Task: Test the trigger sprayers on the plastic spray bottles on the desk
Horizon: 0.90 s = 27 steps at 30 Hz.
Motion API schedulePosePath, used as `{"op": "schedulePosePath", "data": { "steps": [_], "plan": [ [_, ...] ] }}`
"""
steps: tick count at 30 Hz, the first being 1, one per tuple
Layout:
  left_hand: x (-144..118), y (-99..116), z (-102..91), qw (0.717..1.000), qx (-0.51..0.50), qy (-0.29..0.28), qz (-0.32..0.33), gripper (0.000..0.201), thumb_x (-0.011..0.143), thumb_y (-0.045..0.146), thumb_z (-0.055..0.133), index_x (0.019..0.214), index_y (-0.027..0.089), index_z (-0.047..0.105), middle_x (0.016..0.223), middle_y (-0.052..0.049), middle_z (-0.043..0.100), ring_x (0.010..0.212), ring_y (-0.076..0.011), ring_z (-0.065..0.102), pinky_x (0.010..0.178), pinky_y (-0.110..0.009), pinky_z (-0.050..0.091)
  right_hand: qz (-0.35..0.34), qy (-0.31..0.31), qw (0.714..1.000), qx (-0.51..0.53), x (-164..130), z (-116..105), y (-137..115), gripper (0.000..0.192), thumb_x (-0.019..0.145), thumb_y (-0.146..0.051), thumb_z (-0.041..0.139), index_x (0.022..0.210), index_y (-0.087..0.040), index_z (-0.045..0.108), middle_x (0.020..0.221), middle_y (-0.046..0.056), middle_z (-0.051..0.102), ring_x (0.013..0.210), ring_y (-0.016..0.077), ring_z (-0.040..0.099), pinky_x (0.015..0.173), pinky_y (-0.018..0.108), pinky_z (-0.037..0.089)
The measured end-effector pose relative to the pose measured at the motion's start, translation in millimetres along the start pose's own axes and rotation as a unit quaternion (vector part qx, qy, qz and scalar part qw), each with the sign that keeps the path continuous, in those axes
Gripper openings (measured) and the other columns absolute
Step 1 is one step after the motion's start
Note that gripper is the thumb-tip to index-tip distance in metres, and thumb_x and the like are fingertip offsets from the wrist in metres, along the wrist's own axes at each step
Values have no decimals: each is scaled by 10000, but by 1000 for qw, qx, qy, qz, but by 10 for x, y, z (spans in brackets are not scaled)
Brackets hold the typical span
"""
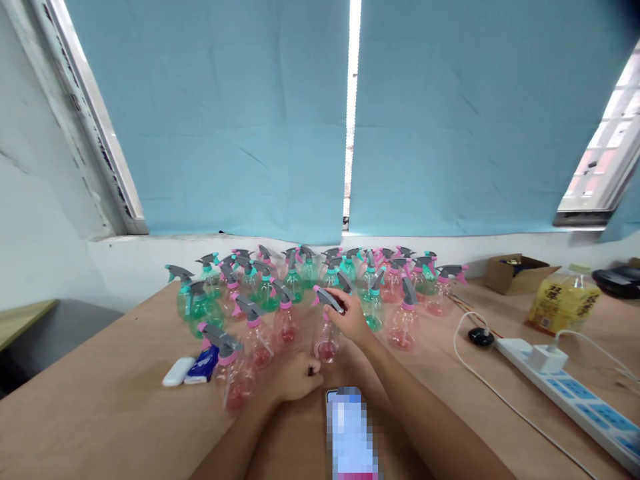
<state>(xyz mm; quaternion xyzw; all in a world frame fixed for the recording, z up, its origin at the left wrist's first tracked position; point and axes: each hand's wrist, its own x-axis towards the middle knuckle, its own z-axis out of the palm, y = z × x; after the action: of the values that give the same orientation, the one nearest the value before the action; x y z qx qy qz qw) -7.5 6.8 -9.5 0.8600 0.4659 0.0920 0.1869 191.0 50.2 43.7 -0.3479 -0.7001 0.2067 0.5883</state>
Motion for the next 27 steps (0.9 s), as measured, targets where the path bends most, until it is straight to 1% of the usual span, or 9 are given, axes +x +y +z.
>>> {"op": "schedulePosePath", "data": {
  "steps": [2,6,9,11,14,16,20,24,27],
  "plan": [
    [11,-18,16,999,32,13,16,267,833,354,559,614,201,548,658,5,573,664,-164,488,640,-293,321,17,3,999,29,-19,17,53,399,747,-260,573,1118,-162,682,805,12,662,594,125,510,556,236,402],
    [10,-28,20,997,66,26,31,239,804,296,566,591,196,523,637,16,546,628,-147,457,617,-287,302,31,-26,997,59,-29,31,87,278,665,-191,511,868,-181,699,643,-36,534,547,108,415,527,218,361],
    [2,-24,16,996,77,37,34,215,786,269,576,593,195,515,645,23,537,623,-141,449,604,-285,284,47,-81,989,111,-16,-1,38,283,658,-186,500,854,-188,703,704,-12,604,598,127,494,575,229,429],
    [3,-23,18,995,80,40,38,212,781,256,577,592,192,506,641,24,528,620,-138,448,595,-286,272,65,-131,976,158,1,-28,-3,297,657,-185,501,863,-182,715,790,22,669,654,150,568,627,258,482],
    [7,-20,24,996,75,35,41,218,785,249,571,589,189,495,632,24,526,610,-134,447,584,-289,259,102,-185,955,207,16,-48,-35,306,656,-207,500,865,-179,723,819,39,702,669,167,624,660,291,518],
    [6,-13,24,996,76,35,36,214,784,258,565,591,191,500,632,22,530,604,-135,447,573,-292,250,118,-187,951,216,8,-41,-28,288,653,-224,495,831,-182,718,799,36,705,629,162,625,610,277,508],
    [-7,3,13,995,90,42,34,199,778,277,565,601,196,519,641,22,535,606,-137,447,572,-299,241,138,-168,947,236,-28,-14,-1,207,620,-231,488,719,-186,664,715,26,681,566,156,602,494,239,434],
    [-4,-4,21,993,91,51,48,196,778,254,574,606,191,505,650,28,527,615,-133,443,573,-307,233,148,-145,955,211,-38,-23,-27,115,591,-243,482,608,-203,589,568,-2,583,559,157,557,520,249,427],
    [5,-26,41,994,86,50,53,211,780,240,580,603,184,480,644,33,515,606,-126,436,564,-307,225,137,-160,952,222,-32,-30,-82,115,579,-227,482,596,-201,592,562,-6,572,549,146,535,522,245,407]
  ]
}}
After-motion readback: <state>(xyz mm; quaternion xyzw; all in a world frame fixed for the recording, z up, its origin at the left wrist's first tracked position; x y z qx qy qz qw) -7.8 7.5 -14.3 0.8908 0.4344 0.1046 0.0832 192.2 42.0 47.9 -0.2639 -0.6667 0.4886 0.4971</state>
